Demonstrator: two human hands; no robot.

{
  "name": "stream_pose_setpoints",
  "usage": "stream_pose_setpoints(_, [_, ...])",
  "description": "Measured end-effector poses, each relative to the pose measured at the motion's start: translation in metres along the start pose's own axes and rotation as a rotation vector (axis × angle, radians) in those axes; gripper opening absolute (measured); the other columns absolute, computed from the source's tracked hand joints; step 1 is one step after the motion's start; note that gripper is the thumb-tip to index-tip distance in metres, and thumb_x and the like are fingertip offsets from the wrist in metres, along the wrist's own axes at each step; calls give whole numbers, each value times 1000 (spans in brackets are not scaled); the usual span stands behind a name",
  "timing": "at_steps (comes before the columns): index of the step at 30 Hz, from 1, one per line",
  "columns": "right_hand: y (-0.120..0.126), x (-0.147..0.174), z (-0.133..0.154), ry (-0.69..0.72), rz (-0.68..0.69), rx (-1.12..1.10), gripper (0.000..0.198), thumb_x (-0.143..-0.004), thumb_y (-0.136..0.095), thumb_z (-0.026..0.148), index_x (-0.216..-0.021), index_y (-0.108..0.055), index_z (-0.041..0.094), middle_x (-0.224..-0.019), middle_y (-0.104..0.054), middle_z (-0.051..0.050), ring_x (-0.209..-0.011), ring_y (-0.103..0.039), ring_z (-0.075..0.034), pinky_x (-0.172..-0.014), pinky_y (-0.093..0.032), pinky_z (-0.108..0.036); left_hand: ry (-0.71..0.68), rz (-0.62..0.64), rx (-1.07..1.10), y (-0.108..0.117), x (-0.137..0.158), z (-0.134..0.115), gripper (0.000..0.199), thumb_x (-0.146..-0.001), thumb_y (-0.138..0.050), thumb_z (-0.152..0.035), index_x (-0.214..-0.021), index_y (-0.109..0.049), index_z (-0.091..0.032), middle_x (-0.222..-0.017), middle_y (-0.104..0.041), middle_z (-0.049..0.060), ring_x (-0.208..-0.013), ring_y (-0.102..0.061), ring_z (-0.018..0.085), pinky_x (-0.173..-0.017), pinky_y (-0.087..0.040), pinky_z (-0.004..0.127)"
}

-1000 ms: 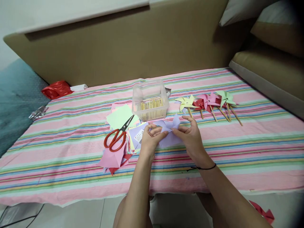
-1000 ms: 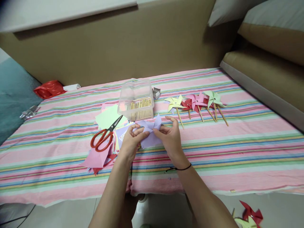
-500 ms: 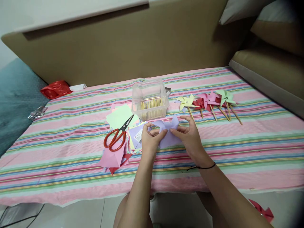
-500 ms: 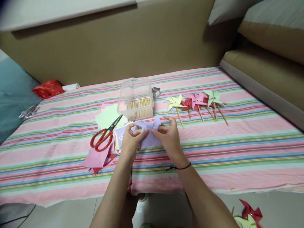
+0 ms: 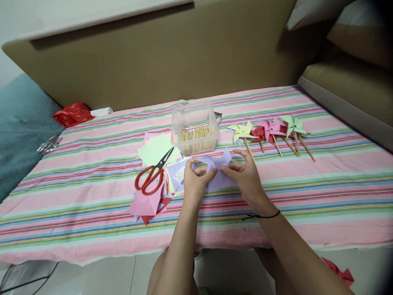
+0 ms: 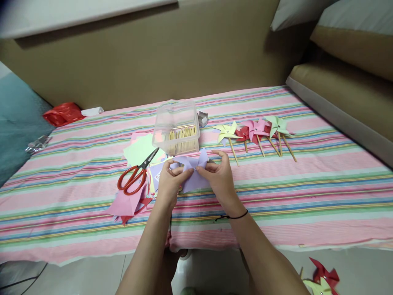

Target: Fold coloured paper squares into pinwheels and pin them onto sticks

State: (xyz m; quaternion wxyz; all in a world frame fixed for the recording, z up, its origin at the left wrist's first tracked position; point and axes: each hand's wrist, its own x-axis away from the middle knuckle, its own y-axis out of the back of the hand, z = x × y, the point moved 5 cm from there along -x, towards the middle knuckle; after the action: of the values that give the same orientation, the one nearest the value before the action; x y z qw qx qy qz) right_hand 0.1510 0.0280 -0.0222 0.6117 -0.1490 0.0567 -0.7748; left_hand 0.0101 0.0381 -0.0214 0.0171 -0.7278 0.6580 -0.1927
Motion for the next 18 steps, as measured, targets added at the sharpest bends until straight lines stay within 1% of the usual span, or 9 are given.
stream_pose_setpoints(4, [-1, 0, 0, 5, 11, -2, 73, -55, -83, 34, -113, -40, 24, -64, -70, 3, -58, -62, -16, -58, -48, -28, -2, -5, 6, 0, 0, 0, 60, -52, -83, -26, -96, -43, -20, -66, -72, 3, -50, -64, 16, -50, -48, 25])
stream_pose_setpoints(12, [-1, -1, 1, 2, 10, 0, 75, -53, -84, 37, -113, -40, 24, -63, -69, 4, -58, -63, -17, -58, -47, -29, -5, -44, -7, 2, 1, -1, 61, -51, -83, -27, -97, -43, -20, -65, -71, 3, -50, -64, 17, -51, -48, 26])
stream_pose_setpoints(18, [-1, -1, -1, 9, 8, 0, 74, -54, -83, 35, -113, -40, 24, -64, -70, 3, -58, -63, -17, -59, -48, -29, -17, -42, 18, 0, 2, -1, 62, -52, -83, -25, -96, -39, -22, -64, -71, 1, -50, -64, 16, -52, -47, 25])
